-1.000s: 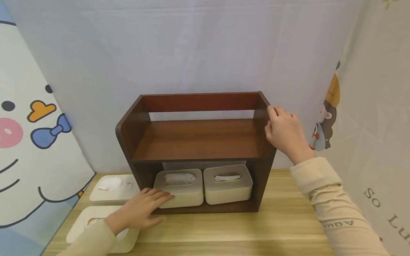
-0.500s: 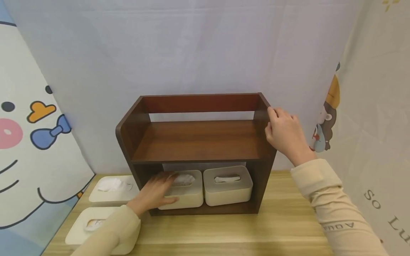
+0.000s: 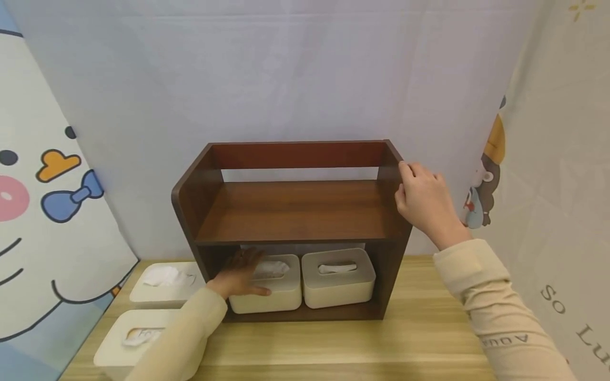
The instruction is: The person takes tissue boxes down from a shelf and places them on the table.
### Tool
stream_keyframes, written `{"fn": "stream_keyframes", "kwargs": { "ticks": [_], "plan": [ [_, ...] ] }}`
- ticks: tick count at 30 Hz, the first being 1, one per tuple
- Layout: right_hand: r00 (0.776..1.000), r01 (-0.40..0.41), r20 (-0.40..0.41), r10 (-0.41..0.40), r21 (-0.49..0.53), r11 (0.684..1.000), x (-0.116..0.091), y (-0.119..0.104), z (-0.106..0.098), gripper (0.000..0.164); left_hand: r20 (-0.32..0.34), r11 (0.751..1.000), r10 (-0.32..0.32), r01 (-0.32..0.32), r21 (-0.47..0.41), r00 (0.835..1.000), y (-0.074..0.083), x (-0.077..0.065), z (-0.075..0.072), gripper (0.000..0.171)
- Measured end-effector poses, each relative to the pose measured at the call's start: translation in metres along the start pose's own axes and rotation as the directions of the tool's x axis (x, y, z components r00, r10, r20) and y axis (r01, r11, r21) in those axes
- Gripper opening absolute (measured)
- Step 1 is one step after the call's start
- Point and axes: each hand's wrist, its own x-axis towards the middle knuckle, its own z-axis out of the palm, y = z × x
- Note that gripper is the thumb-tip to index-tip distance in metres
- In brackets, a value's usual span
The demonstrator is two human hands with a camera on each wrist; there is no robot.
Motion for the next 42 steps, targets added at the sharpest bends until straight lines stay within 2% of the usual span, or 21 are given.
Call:
{"fn": "stream_keyframes", "kwargs": {
  "ticks": [8, 12, 15, 21, 31, 37, 42],
  "plan": [
    [1.000, 0.004, -0.007, -0.004, -0.006, 1.000, 0.000, 0.001, 0.000, 0.043, 0.072, 0.998, -0.022, 0.026, -0.048, 0.997, -0.002, 0.005, -0.002, 0.108],
    [1.000, 0.005, -0.005, -0.005, -0.008, 1.000, 0.000, 0.001, 0.001, 0.043, 0.120, 0.998, -0.041, 0.047, -0.052, 0.992, -0.005, 0.006, 0.003, 0.110],
    [1.000, 0.008, -0.006, -0.009, -0.006, 1.000, 0.000, 0.000, 0.001, 0.043, 0.131, 0.998, -0.035, 0.040, -0.040, 0.991, -0.007, 0.006, 0.008, 0.108],
    [1.000, 0.014, -0.017, -0.014, -0.007, 1.000, 0.000, 0.000, 0.000, 0.043, 0.103, 1.000, 0.011, -0.010, -0.015, 0.995, -0.010, 0.006, 0.016, 0.106],
    [1.000, 0.019, -0.020, -0.019, -0.008, 1.000, 0.000, 0.000, 0.001, 0.043, 0.071, 1.000, 0.026, -0.027, 0.012, 0.997, -0.014, 0.009, 0.021, 0.104],
    [1.000, 0.013, -0.005, -0.014, -0.012, 1.000, 0.000, 0.000, 0.002, 0.043, 0.042, 0.999, 0.037, -0.038, 0.033, 0.998, -0.012, 0.006, 0.023, 0.103],
    [1.000, 0.009, -0.002, -0.009, -0.006, 1.000, -0.001, 0.000, 0.000, 0.043, 0.044, 0.999, 0.031, -0.033, 0.027, 0.999, -0.010, 0.003, 0.022, 0.103]
  ]
}}
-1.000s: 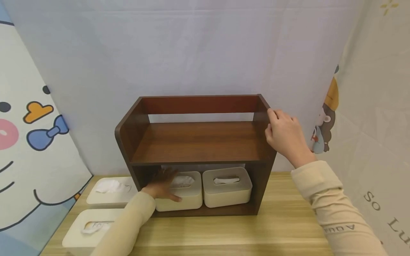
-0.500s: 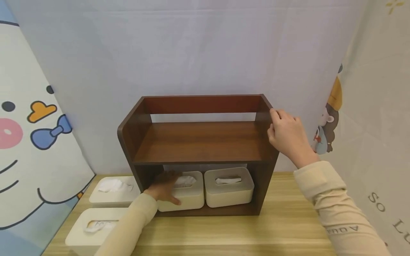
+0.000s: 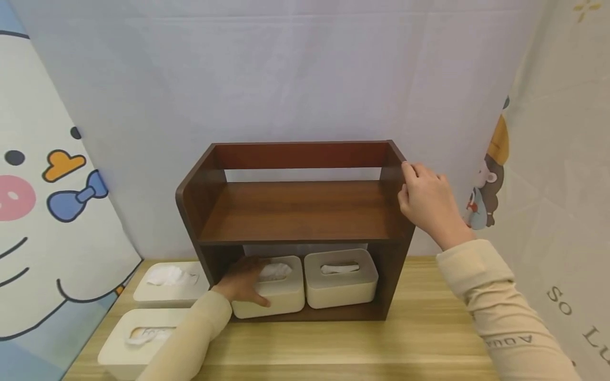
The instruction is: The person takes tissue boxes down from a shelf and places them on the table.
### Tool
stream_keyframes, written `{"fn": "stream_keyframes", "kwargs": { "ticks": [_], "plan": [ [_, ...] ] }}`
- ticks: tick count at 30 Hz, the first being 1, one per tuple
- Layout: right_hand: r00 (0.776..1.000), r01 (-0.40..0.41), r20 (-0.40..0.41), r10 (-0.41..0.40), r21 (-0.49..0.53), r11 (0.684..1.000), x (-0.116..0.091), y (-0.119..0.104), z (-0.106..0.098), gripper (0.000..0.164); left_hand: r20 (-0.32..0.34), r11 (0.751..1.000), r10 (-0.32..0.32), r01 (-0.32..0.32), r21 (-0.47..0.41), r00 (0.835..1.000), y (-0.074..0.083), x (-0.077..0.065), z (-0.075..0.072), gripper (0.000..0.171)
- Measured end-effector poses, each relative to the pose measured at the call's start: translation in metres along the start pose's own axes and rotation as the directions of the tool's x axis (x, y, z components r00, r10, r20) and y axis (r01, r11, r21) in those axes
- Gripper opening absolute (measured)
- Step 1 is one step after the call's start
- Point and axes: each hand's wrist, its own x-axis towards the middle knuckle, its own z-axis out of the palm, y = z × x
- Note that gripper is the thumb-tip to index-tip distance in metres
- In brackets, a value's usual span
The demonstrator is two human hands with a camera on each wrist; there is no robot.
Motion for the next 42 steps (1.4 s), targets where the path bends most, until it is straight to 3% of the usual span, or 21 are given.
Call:
{"fn": "stream_keyframes", "kwargs": {
  "ticks": [6, 15, 29, 35, 42],
  "plan": [
    [1.000, -0.005, 0.003, 0.005, 0.003, 1.000, -0.001, 0.000, 0.000, 0.043, -0.002, 0.999, 0.003, -0.003, 0.040, 1.000, 0.003, -0.003, -0.006, 0.101],
    [1.000, -0.002, 0.007, 0.002, 0.004, 1.000, 0.001, 0.000, -0.001, 0.043, -0.078, 0.994, 0.061, -0.054, 0.096, 0.995, 0.007, -0.016, -0.014, 0.099],
    [1.000, -0.013, 0.010, 0.013, 0.021, 1.000, 0.001, 0.001, -0.002, 0.043, -0.050, 0.979, 0.047, -0.036, 0.202, 0.998, 0.029, -0.046, -0.020, 0.100],
    [1.000, -0.015, 0.014, 0.015, 0.019, 1.000, 0.001, 0.000, -0.002, 0.043, -0.056, 0.964, 0.086, -0.069, 0.257, 0.995, 0.039, -0.061, -0.015, 0.101],
    [1.000, -0.015, 0.023, 0.015, 0.014, 1.000, 0.000, 0.000, -0.003, 0.043, -0.012, 0.956, 0.091, -0.084, 0.282, 0.996, 0.050, -0.077, -0.012, 0.101]
  ]
}}
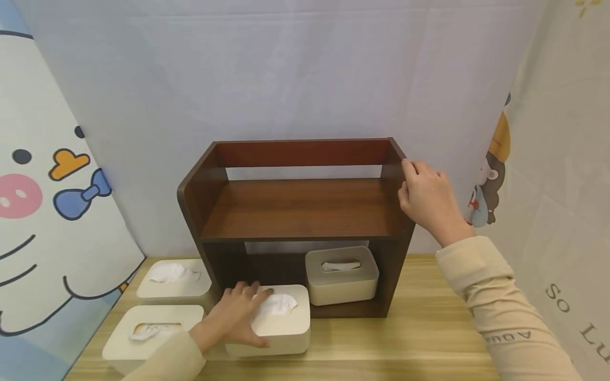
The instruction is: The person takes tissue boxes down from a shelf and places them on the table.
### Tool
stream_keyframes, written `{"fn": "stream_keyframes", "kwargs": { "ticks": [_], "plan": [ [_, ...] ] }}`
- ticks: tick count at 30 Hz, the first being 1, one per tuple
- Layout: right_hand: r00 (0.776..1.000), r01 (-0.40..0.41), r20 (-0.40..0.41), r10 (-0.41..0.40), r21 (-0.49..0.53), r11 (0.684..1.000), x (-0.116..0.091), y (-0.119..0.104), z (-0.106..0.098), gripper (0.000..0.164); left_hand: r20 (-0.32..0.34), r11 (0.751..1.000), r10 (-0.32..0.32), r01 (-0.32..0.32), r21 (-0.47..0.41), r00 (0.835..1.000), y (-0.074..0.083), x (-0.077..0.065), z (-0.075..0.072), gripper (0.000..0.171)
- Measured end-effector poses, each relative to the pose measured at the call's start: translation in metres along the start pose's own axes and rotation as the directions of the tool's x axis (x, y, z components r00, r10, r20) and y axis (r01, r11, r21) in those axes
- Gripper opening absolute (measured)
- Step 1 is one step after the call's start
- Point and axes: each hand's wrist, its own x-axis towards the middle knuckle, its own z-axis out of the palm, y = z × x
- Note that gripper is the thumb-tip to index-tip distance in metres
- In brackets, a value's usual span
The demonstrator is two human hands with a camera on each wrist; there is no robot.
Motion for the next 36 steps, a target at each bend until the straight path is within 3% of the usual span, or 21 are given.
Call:
{"fn": "stream_keyframes", "kwargs": {
  "ticks": [10, 20, 29, 36],
  "plan": [
    [1.000, 0.000, -0.004, 0.000, 0.006, 1.000, 0.000, 0.000, 0.000, 0.043, 0.036, 1.000, 0.010, -0.008, -0.030, 0.999, 0.010, -0.021, 0.004, 0.101],
    [1.000, 0.003, -0.009, -0.003, 0.008, 1.000, 0.000, 0.000, 0.000, 0.043, 0.017, 1.000, 0.024, -0.024, -0.009, 1.000, 0.010, -0.039, 0.014, 0.100],
    [1.000, 0.012, -0.023, -0.012, 0.007, 1.000, -0.001, 0.000, -0.001, 0.043, -0.078, 0.999, 0.038, -0.035, 0.041, 0.996, 0.010, -0.049, 0.026, 0.099],
    [1.000, 0.008, -0.018, -0.008, 0.005, 1.000, -0.001, 0.000, -0.002, 0.043, -0.103, 0.998, 0.039, -0.034, 0.054, 0.994, 0.010, -0.051, 0.029, 0.101]
  ]
}}
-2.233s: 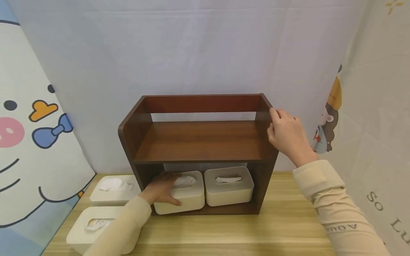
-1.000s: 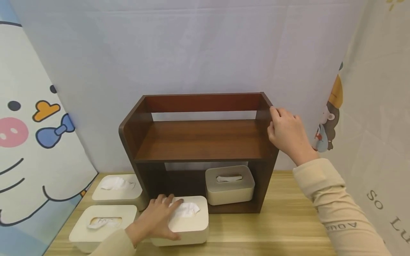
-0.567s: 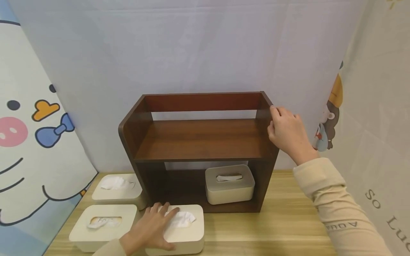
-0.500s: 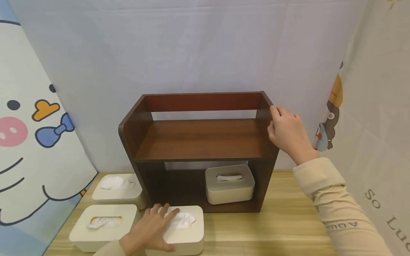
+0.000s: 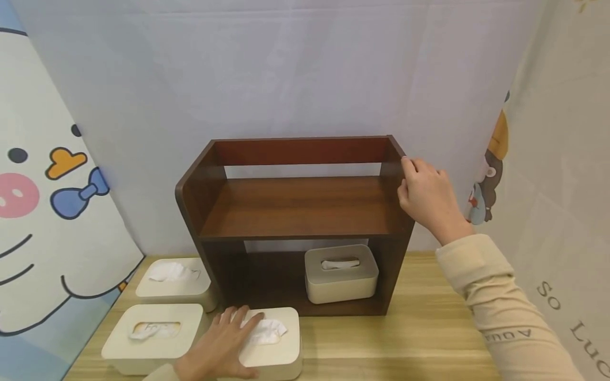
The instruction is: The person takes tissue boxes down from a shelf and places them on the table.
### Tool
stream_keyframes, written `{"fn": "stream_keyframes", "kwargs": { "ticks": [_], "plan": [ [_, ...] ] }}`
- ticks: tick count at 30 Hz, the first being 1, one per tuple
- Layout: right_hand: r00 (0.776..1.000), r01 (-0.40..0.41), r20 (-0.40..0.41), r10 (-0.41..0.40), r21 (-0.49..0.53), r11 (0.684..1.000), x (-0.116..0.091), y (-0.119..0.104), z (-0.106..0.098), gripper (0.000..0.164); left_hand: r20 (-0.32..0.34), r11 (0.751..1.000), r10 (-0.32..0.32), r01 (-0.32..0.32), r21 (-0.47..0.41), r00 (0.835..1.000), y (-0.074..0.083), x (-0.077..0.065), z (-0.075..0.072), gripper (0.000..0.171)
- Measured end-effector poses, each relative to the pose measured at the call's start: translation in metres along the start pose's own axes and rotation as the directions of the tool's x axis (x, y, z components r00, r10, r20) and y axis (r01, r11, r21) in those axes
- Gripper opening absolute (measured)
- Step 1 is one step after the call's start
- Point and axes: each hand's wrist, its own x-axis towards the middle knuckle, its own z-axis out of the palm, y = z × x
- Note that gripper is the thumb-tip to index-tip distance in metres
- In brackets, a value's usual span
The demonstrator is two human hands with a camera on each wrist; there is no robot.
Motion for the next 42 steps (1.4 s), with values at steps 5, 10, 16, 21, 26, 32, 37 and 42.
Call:
{"fn": "stream_keyframes", "kwargs": {
  "ticks": [5, 10, 16, 21, 26, 32, 37, 42],
  "plan": [
    [1.000, 0.000, 0.003, 0.000, 0.002, 1.000, 0.000, 0.000, 0.000, 0.043, 0.049, 1.000, 0.011, -0.009, -0.027, 0.999, -0.001, 0.001, -0.005, 0.109],
    [1.000, -0.002, 0.008, 0.002, 0.001, 1.000, 0.001, 0.000, -0.001, 0.043, 0.138, 0.997, 0.030, -0.019, -0.080, 0.990, -0.004, 0.008, -0.015, 0.114],
    [1.000, -0.004, 0.010, 0.004, -0.001, 1.000, 0.001, 0.000, -0.001, 0.043, 0.221, 0.986, 0.043, -0.005, -0.170, 0.974, -0.008, 0.018, -0.028, 0.109],
    [1.000, -0.005, 0.015, 0.005, 0.001, 1.000, 0.001, 0.000, 0.001, 0.043, 0.251, 0.981, 0.039, 0.010, -0.192, 0.967, -0.009, 0.031, -0.034, 0.103],
    [1.000, -0.001, 0.005, 0.001, 0.002, 1.000, 0.001, 0.000, 0.002, 0.043, 0.237, 0.982, 0.036, 0.010, -0.187, 0.971, -0.007, 0.043, -0.037, 0.099],
    [1.000, 0.008, 0.000, -0.008, -0.008, 1.000, 0.002, 0.000, 0.002, 0.043, 0.174, 0.987, 0.013, 0.015, -0.158, 0.985, -0.001, 0.060, -0.036, 0.095],
    [1.000, 0.013, -0.005, -0.013, -0.009, 1.000, 0.001, 0.001, 0.004, 0.043, 0.092, 0.987, 0.007, 0.007, -0.160, 0.996, 0.003, 0.075, -0.031, 0.092],
    [1.000, 0.009, -0.009, -0.009, -0.006, 1.000, 0.001, 0.001, 0.004, 0.043, 0.023, 0.990, 0.012, -0.008, -0.139, 1.000, 0.009, 0.092, -0.027, 0.090]
  ]
}}
